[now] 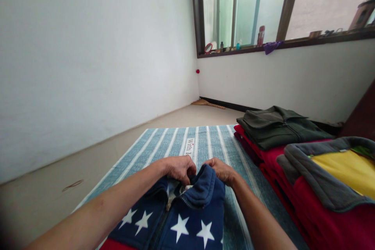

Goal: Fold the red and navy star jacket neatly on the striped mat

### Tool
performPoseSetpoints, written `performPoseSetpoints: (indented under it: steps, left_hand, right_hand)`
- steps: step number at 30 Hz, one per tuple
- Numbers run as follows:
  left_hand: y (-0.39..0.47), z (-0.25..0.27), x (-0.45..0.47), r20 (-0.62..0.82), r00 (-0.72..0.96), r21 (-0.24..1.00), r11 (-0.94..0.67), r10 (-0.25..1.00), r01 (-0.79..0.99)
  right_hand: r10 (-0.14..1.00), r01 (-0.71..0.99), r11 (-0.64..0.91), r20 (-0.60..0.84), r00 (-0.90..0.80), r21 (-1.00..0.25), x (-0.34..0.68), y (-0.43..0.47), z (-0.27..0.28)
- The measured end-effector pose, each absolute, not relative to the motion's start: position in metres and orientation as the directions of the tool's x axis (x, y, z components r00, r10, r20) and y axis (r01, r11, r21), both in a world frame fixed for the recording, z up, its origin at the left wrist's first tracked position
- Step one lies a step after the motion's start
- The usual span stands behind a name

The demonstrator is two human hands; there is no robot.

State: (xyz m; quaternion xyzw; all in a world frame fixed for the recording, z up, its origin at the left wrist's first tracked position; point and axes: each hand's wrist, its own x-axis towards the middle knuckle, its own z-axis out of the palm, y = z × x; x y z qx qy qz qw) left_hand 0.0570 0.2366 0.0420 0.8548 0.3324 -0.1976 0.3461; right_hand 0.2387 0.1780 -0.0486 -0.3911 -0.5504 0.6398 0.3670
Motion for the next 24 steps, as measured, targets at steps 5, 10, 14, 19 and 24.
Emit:
performPoseSetpoints:
  steps: [5,10,14,19,24]
  left_hand:
    - [0.238,0.042,0.054,-0.561,0.698,0.497,-0.493,0.445,0.714]
    - [0.24,0.04,0.051,-0.561,0.694,0.571,-0.397,0.451,0.719]
    - [0.243,0.036,0.049,-0.558,0.69,0.629,-0.308,0.46,0.714]
    - [0.245,0.033,0.047,-0.551,0.684,0.66,-0.252,0.478,0.708]
    - [0.246,0.033,0.048,-0.553,0.708,0.657,-0.293,0.439,0.695]
  right_hand:
    - [0.878,-0.003,-0.113,-0.099,-0.468,-0.994,0.238,0.176,-0.042]
    - [0.861,0.046,-0.068,-0.082,-0.502,-0.997,0.238,0.181,-0.034]
    - [0.866,0.048,-0.029,-0.049,-0.498,-0.998,0.235,0.186,-0.035]
    - [0.891,-0.006,-0.01,-0.006,-0.454,-1.0,0.231,0.186,-0.038]
    - [0.905,-0.028,0.0,0.012,-0.425,-1.0,0.229,0.183,-0.04]
